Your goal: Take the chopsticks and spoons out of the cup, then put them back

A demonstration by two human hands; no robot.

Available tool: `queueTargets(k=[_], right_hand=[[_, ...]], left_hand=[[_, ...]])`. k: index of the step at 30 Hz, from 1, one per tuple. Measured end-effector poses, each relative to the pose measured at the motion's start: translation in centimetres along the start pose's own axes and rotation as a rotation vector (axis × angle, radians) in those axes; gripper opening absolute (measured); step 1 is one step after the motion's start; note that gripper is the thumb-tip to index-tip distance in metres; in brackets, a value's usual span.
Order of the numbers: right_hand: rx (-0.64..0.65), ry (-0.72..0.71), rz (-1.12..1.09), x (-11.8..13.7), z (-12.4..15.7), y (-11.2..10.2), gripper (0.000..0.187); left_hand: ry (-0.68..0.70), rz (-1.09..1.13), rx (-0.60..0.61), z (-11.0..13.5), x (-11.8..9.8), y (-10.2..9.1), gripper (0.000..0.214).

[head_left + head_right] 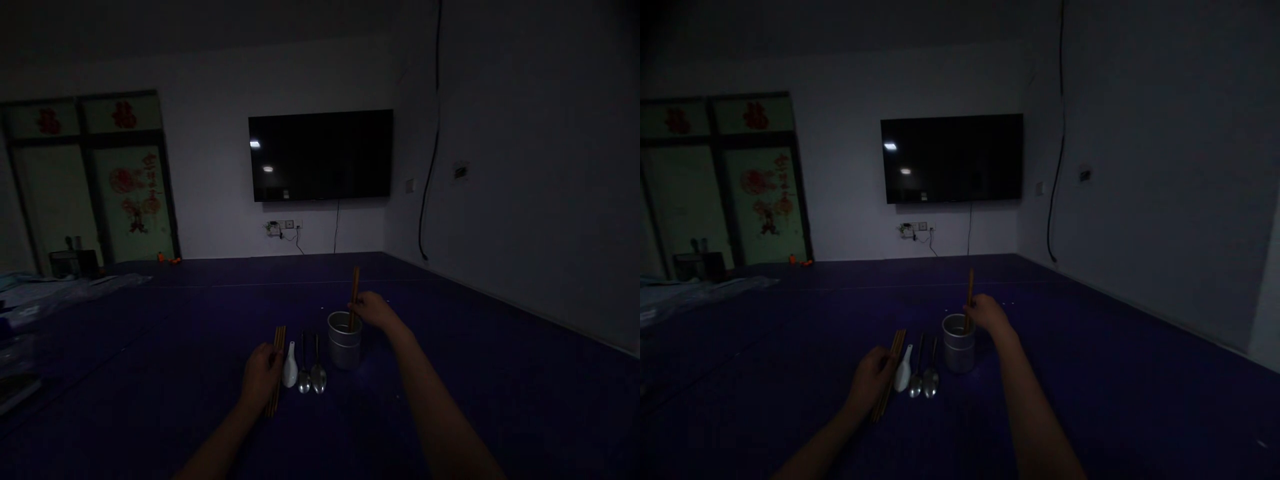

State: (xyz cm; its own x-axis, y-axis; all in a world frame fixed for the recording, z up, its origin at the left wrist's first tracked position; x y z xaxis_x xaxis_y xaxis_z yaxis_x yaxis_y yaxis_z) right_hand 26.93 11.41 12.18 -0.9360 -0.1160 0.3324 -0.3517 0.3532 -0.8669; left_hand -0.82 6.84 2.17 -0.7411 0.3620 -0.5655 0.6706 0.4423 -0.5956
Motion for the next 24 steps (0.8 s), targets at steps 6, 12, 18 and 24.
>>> queueTargets(k=[6,12,18,24], right_hand=[[-0.006,-0.004,-0.007,0.03,0.07,-0.11,0.023],[-0.015,-0.011,-0.016,-0.05,0.09,0.0,0.024],[-0.026,-0.012,-0.017,-0.08,0.13,0.03,0.026],[-0.024,-0.017,-0.005,-0.12,0.04,-0.02,0.029]], left_hand=[[-0.01,0.007,-0.007,0.07,0.04,-0.05,0.032],[-0.012,0.021,0.001,0.09,-0.16,-0.15,0.033],[-0.012,0.012,0.004,0.1,-0.08,-0.05,0.034],[-0.011,0.013,0.005,0.06,-0.01,0.04,0.033]])
Point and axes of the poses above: each hand's wrist, its own z-axis away from the middle knuckle, its own y-axis out of the palm, x = y × z, the point moved 6 cm from there along -z, towards the middle knuckle, and after that the axes turned 5 degrees about -x, right-handed, at the moved point
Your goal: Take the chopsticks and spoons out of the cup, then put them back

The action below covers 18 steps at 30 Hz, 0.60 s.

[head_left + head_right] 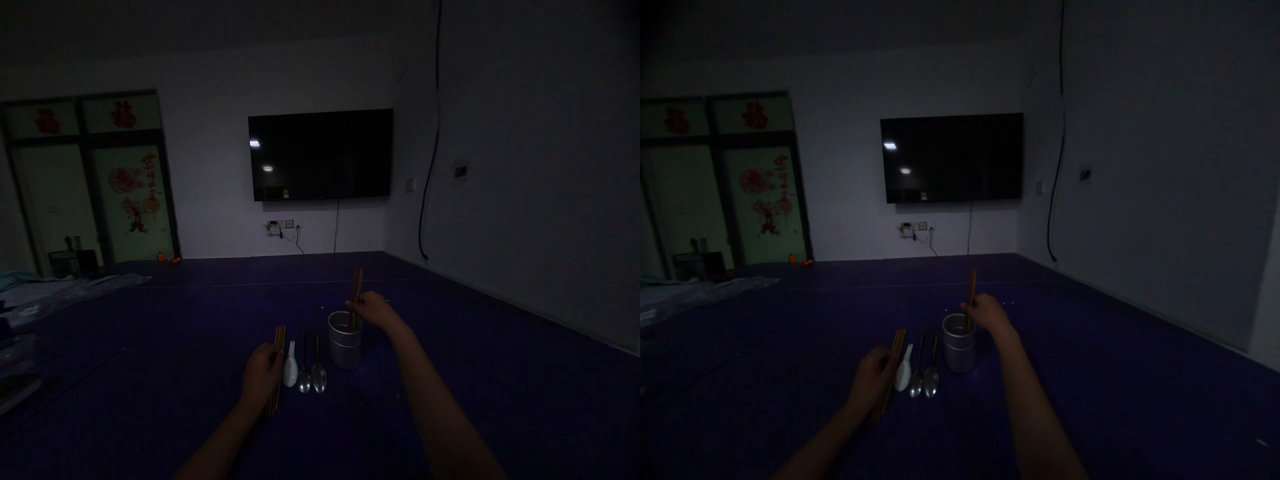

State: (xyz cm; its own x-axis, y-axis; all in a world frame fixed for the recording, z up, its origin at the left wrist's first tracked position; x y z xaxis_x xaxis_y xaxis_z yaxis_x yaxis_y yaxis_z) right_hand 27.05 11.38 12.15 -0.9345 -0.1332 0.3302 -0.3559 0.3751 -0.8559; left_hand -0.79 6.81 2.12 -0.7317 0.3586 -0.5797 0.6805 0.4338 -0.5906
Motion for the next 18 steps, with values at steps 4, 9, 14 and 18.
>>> queueTargets(k=[4,9,14,18], right_hand=[[0.006,0.001,0.002,0.04,0.01,-0.14,0.028],[0.014,0.017,-0.004,0.11,0.1,-0.25,0.033],[0.014,0.032,-0.014,-0.01,0.03,-0.06,0.04],[0.002,0.035,-0.04,-0.11,-0.05,0.15,0.042]], left_hand=[[0.005,-0.006,0.003,0.0,-0.02,0.01,0.033],[0.014,-0.013,-0.005,-0.02,0.04,0.02,0.033],[0.025,-0.003,-0.015,-0.01,0.06,-0.02,0.033],[0.009,0.012,-0.006,0.04,-0.01,-0.08,0.034]])
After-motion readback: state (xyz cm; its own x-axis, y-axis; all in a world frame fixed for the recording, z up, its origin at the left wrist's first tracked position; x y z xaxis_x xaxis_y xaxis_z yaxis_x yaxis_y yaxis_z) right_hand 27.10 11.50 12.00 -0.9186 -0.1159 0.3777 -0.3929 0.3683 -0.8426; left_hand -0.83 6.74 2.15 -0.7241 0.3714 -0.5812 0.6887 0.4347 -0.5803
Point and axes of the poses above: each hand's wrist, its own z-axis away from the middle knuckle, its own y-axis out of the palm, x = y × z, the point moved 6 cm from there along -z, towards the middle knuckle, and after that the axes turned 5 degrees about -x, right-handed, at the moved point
